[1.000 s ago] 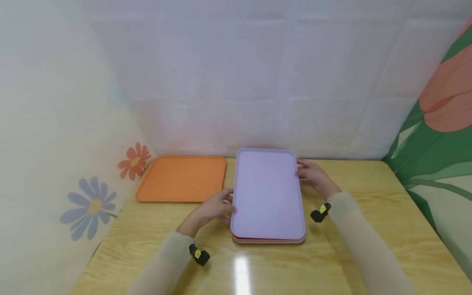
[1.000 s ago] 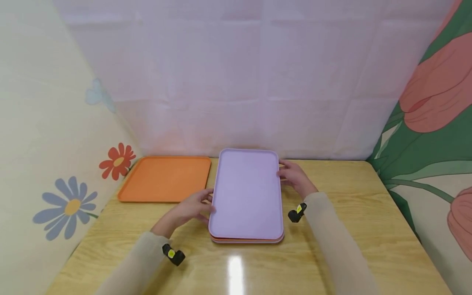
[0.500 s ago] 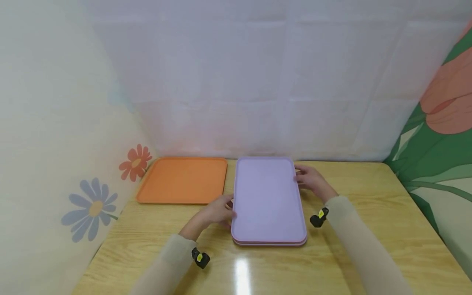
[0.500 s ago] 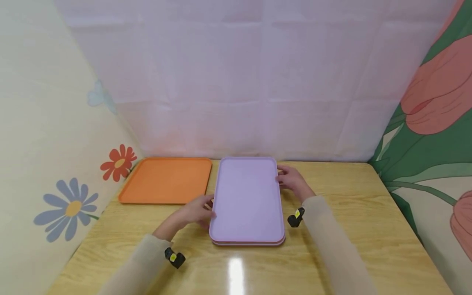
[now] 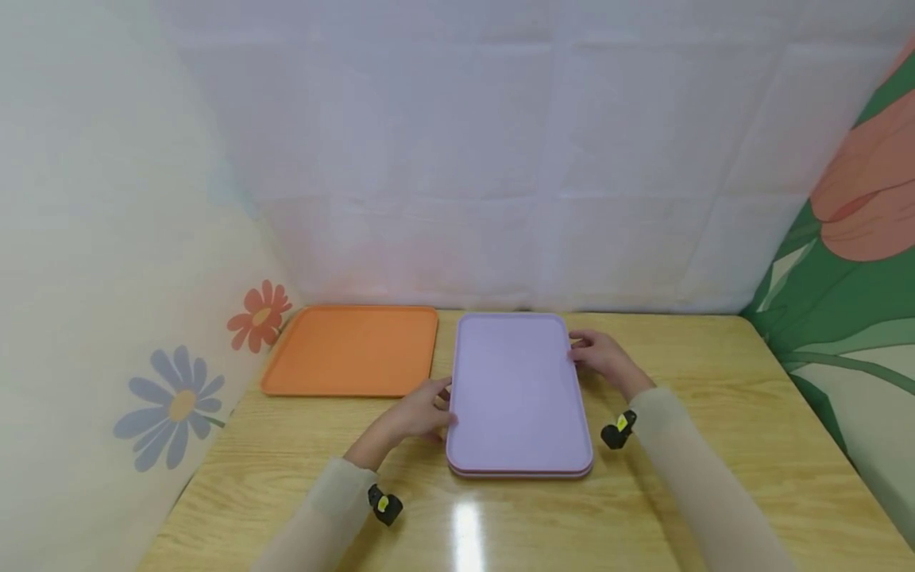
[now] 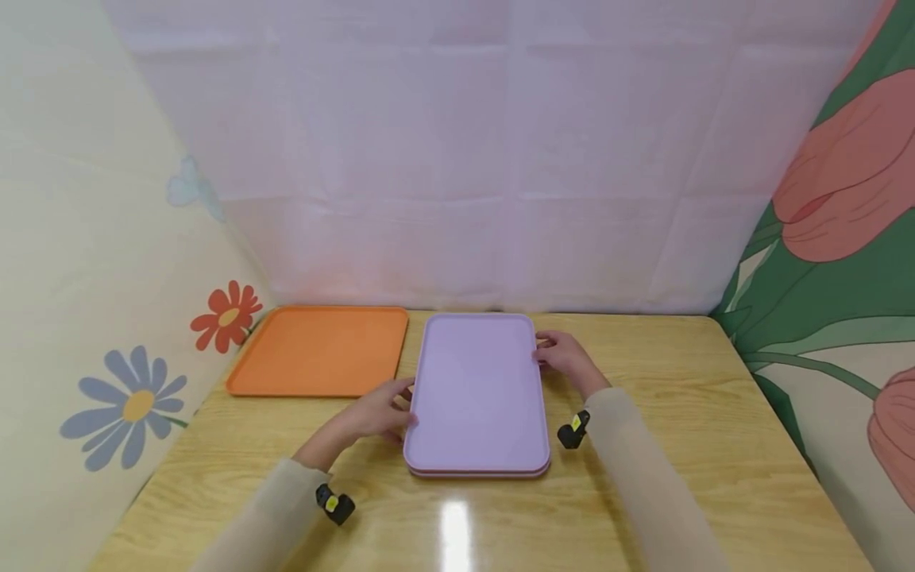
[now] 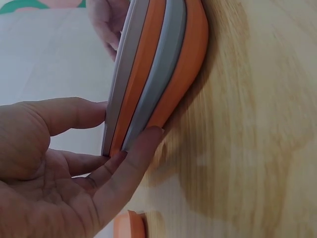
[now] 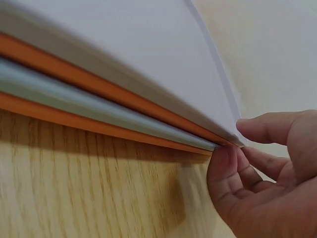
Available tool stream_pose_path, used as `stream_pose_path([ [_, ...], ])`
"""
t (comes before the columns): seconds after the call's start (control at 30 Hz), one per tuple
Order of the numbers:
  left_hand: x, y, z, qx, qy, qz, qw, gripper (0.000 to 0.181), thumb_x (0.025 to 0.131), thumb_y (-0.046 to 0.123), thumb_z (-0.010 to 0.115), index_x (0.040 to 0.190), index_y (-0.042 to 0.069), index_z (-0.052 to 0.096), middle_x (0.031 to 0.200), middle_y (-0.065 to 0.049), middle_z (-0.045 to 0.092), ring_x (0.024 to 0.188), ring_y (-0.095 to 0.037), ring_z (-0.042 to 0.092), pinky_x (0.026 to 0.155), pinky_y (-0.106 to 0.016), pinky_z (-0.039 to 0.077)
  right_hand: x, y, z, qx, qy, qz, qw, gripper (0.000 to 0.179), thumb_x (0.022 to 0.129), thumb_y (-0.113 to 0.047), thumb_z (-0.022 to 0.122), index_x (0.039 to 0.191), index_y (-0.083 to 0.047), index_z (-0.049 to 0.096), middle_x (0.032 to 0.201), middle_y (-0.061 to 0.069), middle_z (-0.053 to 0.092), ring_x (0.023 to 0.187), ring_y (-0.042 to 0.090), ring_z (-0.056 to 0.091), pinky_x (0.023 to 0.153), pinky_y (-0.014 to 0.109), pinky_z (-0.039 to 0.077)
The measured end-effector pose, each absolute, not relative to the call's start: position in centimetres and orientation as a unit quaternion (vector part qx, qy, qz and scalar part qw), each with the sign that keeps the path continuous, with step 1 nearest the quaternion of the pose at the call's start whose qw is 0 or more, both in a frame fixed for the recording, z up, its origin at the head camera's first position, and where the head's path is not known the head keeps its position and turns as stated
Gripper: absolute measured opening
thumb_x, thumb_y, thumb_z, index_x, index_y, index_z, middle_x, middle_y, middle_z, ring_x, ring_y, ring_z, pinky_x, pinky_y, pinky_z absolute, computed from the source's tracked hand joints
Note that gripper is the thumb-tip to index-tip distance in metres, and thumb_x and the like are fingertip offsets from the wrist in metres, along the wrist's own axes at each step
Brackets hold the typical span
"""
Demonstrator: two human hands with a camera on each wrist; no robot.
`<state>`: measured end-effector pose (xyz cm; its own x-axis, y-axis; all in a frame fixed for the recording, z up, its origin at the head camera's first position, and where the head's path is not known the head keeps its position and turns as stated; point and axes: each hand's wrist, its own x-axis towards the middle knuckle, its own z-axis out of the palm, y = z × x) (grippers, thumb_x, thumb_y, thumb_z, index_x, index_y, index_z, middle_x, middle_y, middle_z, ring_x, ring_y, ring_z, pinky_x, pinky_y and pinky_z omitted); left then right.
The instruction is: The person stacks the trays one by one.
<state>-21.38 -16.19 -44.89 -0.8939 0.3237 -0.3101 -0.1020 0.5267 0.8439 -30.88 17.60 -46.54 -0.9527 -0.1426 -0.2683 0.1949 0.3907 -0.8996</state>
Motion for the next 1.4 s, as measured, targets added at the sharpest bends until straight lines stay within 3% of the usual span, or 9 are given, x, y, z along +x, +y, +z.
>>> stream_pose_path([
  [0.23,-21.3,-17.3,-44.9,0.068,0.844,0.485,0.218,0.07,0.094,0.007,0.066,0.153,-0.008,0.031,0.135,-0.028,0.05,0.097,-0.028,0.065,0.069,-0.04,0.063,-30.6,17.7,-47.0,0.015,0.815,-0.554,0.169,0.06,0.093,0.001,0.06,0.148,0.011,0.038,0.133,0.032,0.056,0.104,0.028,0.065,0.094,0.039,0.055],
  [0.47,-21.5,-20.5,-44.4,0.074,0.879,0.446,0.151,0.055,0.097,0.009,0.064,0.145,-0.009,0.043,0.13,-0.029,0.054,0.096,-0.03,0.066,0.066,-0.038,0.062,-30.3,17.7,-47.2,0.033,0.798,-0.573,0.184,0.06,0.094,-0.001,0.058,0.149,0.011,0.037,0.131,0.031,0.059,0.099,0.022,0.065,0.089,0.034,0.057],
  [0.73,-21.9,-25.8,-43.3,0.039,0.914,0.394,0.089,0.049,0.102,0.016,0.059,0.144,-0.005,0.047,0.134,-0.029,0.055,0.108,-0.038,0.063,0.074,-0.039,0.061,-29.7,18.4,-47.4,0.026,0.787,-0.582,0.201,0.055,0.099,-0.01,0.056,0.146,0.014,0.041,0.138,0.031,0.054,0.116,0.029,0.059,0.099,0.038,0.054],
  [0.9,-22.5,-28.7,-42.7,0.027,0.937,0.344,0.058,0.051,0.103,0.021,0.058,0.145,-0.005,0.047,0.143,-0.029,0.05,0.12,-0.044,0.057,0.085,-0.047,0.059,-29.5,18.7,-47.4,0.02,0.766,-0.605,0.216,0.056,0.1,-0.013,0.057,0.146,0.014,0.039,0.139,0.029,0.053,0.115,0.024,0.059,0.094,0.033,0.056],
  [1.1,-23.7,-31.6,-42.6,0.01,0.953,0.301,0.029,0.053,0.102,0.022,0.057,0.142,-0.011,0.046,0.144,-0.035,0.046,0.126,-0.054,0.047,0.098,-0.062,0.048,-29.5,18.9,-47.5,0.024,0.754,-0.618,0.223,0.058,0.1,-0.013,0.058,0.148,0.013,0.037,0.139,0.029,0.053,0.111,0.021,0.059,0.091,0.032,0.058],
  [1.4,-25.6,-35.1,-43.6,-0.017,0.962,0.272,-0.013,0.058,0.096,0.02,0.057,0.138,-0.018,0.044,0.14,-0.041,0.045,0.127,-0.056,0.044,0.106,-0.066,0.039,-29.7,18.9,-47.9,0.033,0.758,-0.607,0.237,0.06,0.101,-0.012,0.056,0.151,0.011,0.033,0.148,0.032,0.043,0.131,0.036,0.05,0.102,0.04,0.053],
])
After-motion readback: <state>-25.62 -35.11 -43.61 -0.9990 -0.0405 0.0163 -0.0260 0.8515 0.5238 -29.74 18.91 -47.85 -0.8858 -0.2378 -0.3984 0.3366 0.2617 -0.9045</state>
